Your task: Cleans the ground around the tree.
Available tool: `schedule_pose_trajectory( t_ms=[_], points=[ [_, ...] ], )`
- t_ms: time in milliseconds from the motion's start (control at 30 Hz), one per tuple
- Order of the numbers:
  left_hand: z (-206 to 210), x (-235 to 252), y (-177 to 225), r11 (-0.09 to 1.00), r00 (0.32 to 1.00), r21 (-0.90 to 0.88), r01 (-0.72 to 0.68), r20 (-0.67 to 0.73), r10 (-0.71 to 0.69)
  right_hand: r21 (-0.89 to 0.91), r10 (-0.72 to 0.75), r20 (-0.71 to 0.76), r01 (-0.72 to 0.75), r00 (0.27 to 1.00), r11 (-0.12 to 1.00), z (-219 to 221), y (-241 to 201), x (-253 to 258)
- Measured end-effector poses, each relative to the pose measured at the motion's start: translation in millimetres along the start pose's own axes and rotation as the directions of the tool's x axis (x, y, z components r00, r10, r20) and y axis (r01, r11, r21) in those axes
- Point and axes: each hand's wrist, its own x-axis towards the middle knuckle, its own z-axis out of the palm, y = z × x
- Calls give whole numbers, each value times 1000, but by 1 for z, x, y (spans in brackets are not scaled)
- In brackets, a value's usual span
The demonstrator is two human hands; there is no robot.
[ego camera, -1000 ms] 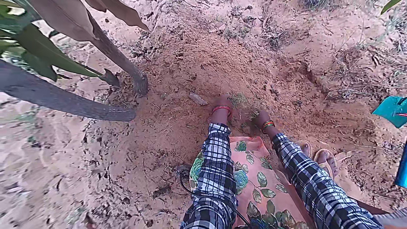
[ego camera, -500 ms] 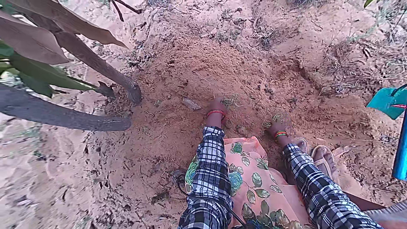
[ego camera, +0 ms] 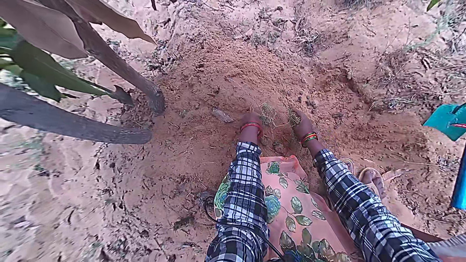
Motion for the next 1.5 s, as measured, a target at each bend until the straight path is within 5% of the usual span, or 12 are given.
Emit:
schedule_pose_trajectory(
  t_ms=[133, 267, 400, 533, 767, 933, 1200, 1333, 1500],
  points=[
    [1, 0, 5, 1000, 999, 12, -2, 45, 2, -130, -102, 345, 155, 933, 979, 7, -55, 19],
    [1, 0, 5, 998, 997, 69, 10, 70, -15, -340, 65, 551, 153, 832, 928, 36, -59, 28],
    [-3, 3, -2, 999, 995, 36, 16, 97, -19, -353, 94, 451, 80, 888, 932, 39, -26, 19],
    [-13, -7, -5, 995, 998, -78, 56, -32, -59, -267, 174, 183, -121, 968, 956, 11, 34, -10],
    [-11, -4, -5, 992, 980, -57, 114, -157, -122, -264, 474, 35, -450, 880, 853, -68, 102, -11],
    [0, 1, 2, 987, 973, -27, 161, -165, -164, -336, 427, 130, -366, 895, 868, -73, 108, -19],
    [7, 8, 4, 998, 998, -23, 63, -14, -63, -282, 363, 266, -288, 893, 915, -25, 50, 24],
    [8, 6, 10, 1000, 1000, -1, 23, 13, -23, -491, 356, 408, -126, 841, 862, 0, 28, 22],
    [7, 7, 10, 997, 996, -60, -50, 65, 54, -338, 168, 369, -36, 914, 941, 9, 62, -8]
  ],
)
